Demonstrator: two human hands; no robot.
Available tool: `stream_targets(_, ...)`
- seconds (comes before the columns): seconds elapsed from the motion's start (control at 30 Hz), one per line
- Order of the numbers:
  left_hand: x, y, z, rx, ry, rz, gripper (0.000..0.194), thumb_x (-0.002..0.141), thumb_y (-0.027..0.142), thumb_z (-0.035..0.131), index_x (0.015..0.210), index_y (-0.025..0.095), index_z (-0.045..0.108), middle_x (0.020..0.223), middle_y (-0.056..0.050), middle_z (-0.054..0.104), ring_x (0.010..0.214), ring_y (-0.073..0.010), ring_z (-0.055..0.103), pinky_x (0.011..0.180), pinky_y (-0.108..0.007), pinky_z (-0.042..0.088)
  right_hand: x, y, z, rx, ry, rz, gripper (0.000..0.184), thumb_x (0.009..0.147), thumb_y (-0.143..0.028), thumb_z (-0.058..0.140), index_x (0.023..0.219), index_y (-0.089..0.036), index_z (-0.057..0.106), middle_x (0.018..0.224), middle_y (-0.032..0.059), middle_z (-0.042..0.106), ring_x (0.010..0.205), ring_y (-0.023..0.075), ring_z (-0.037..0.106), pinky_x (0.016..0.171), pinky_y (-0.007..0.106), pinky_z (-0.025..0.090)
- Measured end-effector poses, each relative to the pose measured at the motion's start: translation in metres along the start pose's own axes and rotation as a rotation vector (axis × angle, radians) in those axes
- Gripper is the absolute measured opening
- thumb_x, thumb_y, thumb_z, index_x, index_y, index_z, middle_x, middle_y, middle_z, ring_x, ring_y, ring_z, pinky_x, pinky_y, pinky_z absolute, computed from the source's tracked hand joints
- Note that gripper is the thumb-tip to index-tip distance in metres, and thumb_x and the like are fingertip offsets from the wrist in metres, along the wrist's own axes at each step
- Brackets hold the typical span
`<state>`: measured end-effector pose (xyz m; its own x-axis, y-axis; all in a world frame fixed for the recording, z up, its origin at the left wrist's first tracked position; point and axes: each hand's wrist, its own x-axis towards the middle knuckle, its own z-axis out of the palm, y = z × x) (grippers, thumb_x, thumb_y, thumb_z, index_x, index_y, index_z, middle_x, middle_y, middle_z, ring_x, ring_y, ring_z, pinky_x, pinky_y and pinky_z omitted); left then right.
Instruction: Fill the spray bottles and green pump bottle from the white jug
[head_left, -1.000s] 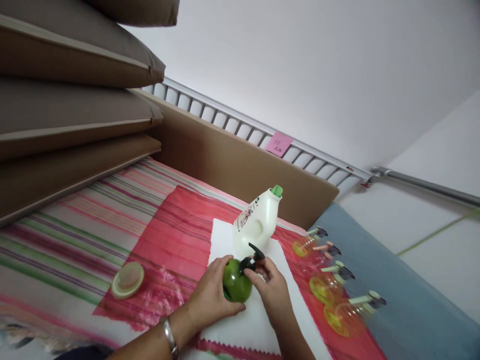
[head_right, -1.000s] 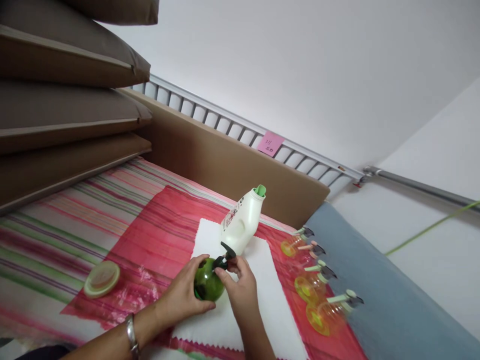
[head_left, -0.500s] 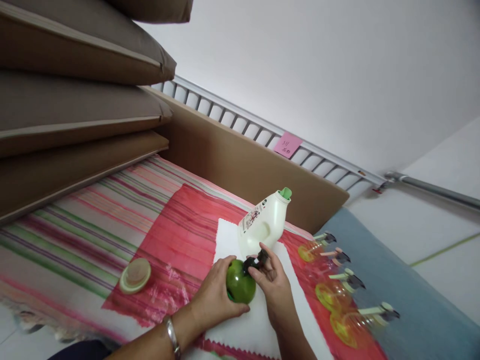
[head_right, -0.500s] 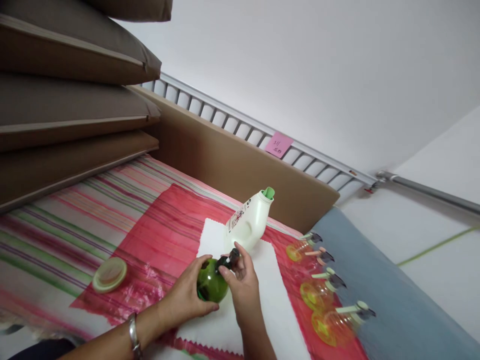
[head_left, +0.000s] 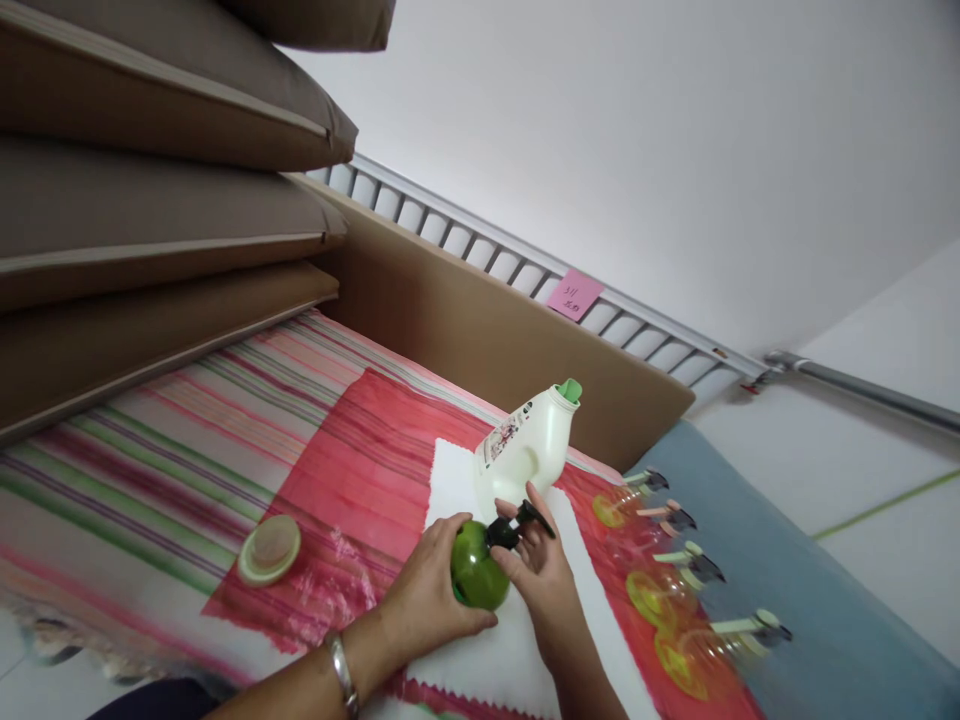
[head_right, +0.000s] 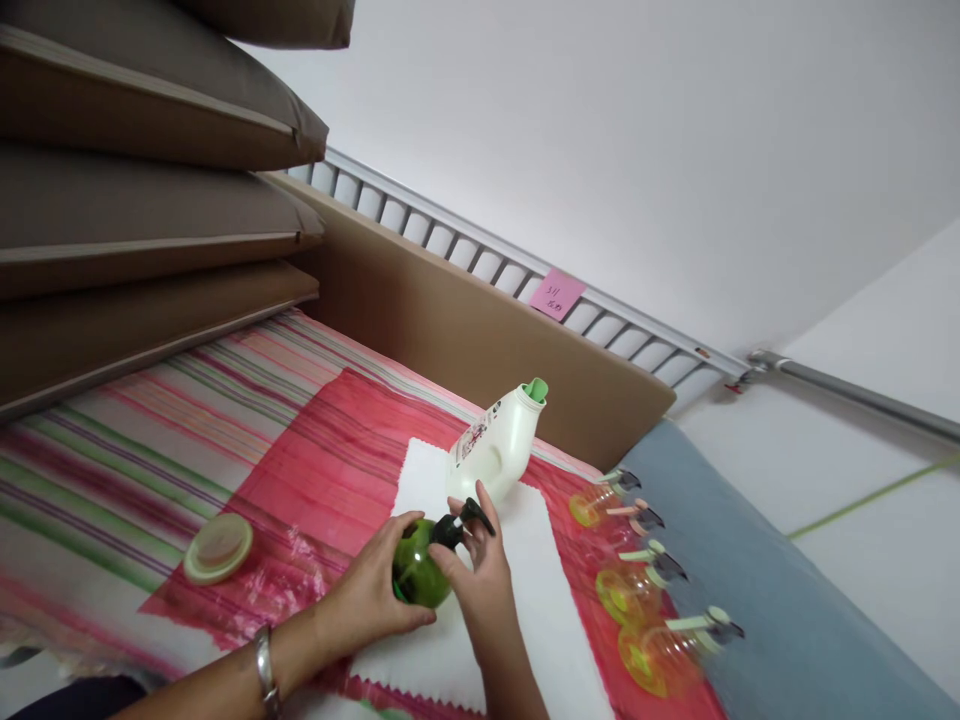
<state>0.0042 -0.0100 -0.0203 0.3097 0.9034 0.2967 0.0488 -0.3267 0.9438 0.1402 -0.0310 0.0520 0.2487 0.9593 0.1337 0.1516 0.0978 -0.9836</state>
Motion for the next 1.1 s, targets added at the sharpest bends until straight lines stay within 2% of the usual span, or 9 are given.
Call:
stream_targets(0.1, 0.000, 0.000, -0.001, 0.004, -0.009, 0.005, 0.093, 0.044, 0.023, 0.082, 0.127, 0.019, 0.039, 0.125, -0.012, 0.050, 0.117, -0.0305, 0.046, 0.103, -0.045, 0.037, 0.000, 0.002, 0.001, -0.007, 0.045, 0.001, 0.077, 0.064, -0.032, 0.074, 0.132, -0.024, 0.038, 0.098, 0.0047, 0.065, 0.100, 0.0237, 0.059, 0.099, 0.047, 0.039)
stream_targets(0.2, 0.000, -0.001, -0.001, -0.004, -0.001, -0.002, 0.092, 0.045, 0.023, 0.082, 0.127, 0.020, 0.039, 0.124, -0.012, 0.051, 0.116, -0.0303, 0.047, 0.102, -0.045, 0.037, 0.000, 0.004, 0.001, 0.090, -0.038, 0.044, 0.083, 0.068, -0.034, 0.072, 0.138, -0.027, 0.027, 0.107, 0.0065, 0.065, 0.104, 0.0227, 0.058, 0.098, 0.046, 0.040)
stream_targets(0.37, 0.001, -0.001, -0.002, -0.004, -0.007, 0.001, 0.091, 0.045, 0.022, 0.081, 0.127, 0.018, 0.040, 0.124, -0.012, 0.051, 0.116, -0.0295, 0.047, 0.103, -0.044, 0.037, -0.001, 0.003, 0.001, 0.002, 0.099, 0.035, 0.085, 0.063, -0.035, 0.076, 0.136, -0.024, 0.034, 0.103, 0.0050, 0.064, 0.104, 0.0228, 0.058, 0.099, 0.042, 0.039)
stream_targets(0.43, 0.001, 0.000, -0.003, -0.017, -0.013, -0.003, 0.091, 0.045, 0.023, 0.081, 0.126, 0.019, 0.040, 0.125, -0.012, 0.050, 0.117, -0.0296, 0.046, 0.103, -0.044, 0.036, -0.002, -0.001, 0.002, 0.040, 0.050, 0.030, 0.084, 0.066, -0.036, 0.073, 0.137, -0.026, 0.030, 0.099, 0.0036, 0.067, 0.101, 0.0219, 0.060, 0.097, 0.041, 0.041)
stream_targets(0.53, 0.002, 0.001, -0.004, -0.027, -0.023, -0.025, 0.091, 0.045, 0.023, 0.081, 0.126, 0.020, 0.040, 0.127, -0.012, 0.050, 0.118, -0.0302, 0.046, 0.103, -0.045, 0.036, -0.003, -0.006, 0.002, 0.075, -0.039, 0.024, 0.088, 0.070, -0.038, 0.070, 0.141, -0.029, 0.020, 0.116, 0.0070, 0.064, 0.109, 0.0218, 0.057, 0.097, 0.041, 0.041)
stream_targets(0.63, 0.003, 0.002, -0.007, -0.016, -0.016, -0.024, 0.090, 0.046, 0.022, 0.081, 0.126, 0.020, 0.039, 0.126, -0.012, 0.050, 0.118, -0.0302, 0.046, 0.103, -0.046, 0.036, -0.002, -0.001, 0.002, -0.080, 0.053, -0.001, 0.093, 0.067, -0.041, 0.071, 0.142, -0.025, 0.020, 0.117, 0.0092, 0.061, 0.109, 0.0237, 0.056, 0.096, 0.041, 0.042)
stream_targets(0.77, 0.002, 0.004, -0.009, 0.003, -0.033, -0.023, 0.091, 0.045, 0.023, 0.081, 0.126, 0.019, 0.040, 0.128, -0.013, 0.049, 0.120, -0.0307, 0.045, 0.104, -0.046, 0.034, -0.001, 0.004, 0.004, -0.192, 0.140, -0.101, 0.090, 0.068, -0.040, 0.070, 0.142, -0.023, 0.022, 0.083, 0.0003, 0.060, 0.085, 0.0207, 0.060, 0.090, 0.042, 0.044)
stream_targets(0.93, 0.000, -0.004, -0.007, -0.003, -0.063, -0.066, 0.093, 0.042, 0.024, 0.082, 0.126, 0.021, 0.042, 0.127, -0.012, 0.051, 0.118, -0.0318, 0.047, 0.103, -0.047, 0.036, 0.001, -0.032, 0.002, -0.092, 0.225, -0.236, 0.084, 0.072, -0.038, 0.067, 0.142, -0.026, 0.022, 0.093, 0.0035, 0.061, 0.093, 0.0214, 0.060, 0.090, 0.042, 0.044)
stream_targets(1.1, 0.011, -0.012, -0.022, 0.007, 0.040, -0.030, 0.086, 0.048, 0.024, 0.080, 0.125, 0.020, 0.043, 0.126, -0.012, 0.053, 0.118, -0.0308, 0.048, 0.103, -0.046, 0.036, 0.013, -0.065, -0.029, -0.072, 0.533, -0.360, 0.078, 0.069, -0.040, 0.070, 0.137, -0.029, 0.033, 0.095, 0.0017, 0.055, 0.097, 0.0181, 0.057, 0.096, 0.040, 0.040)
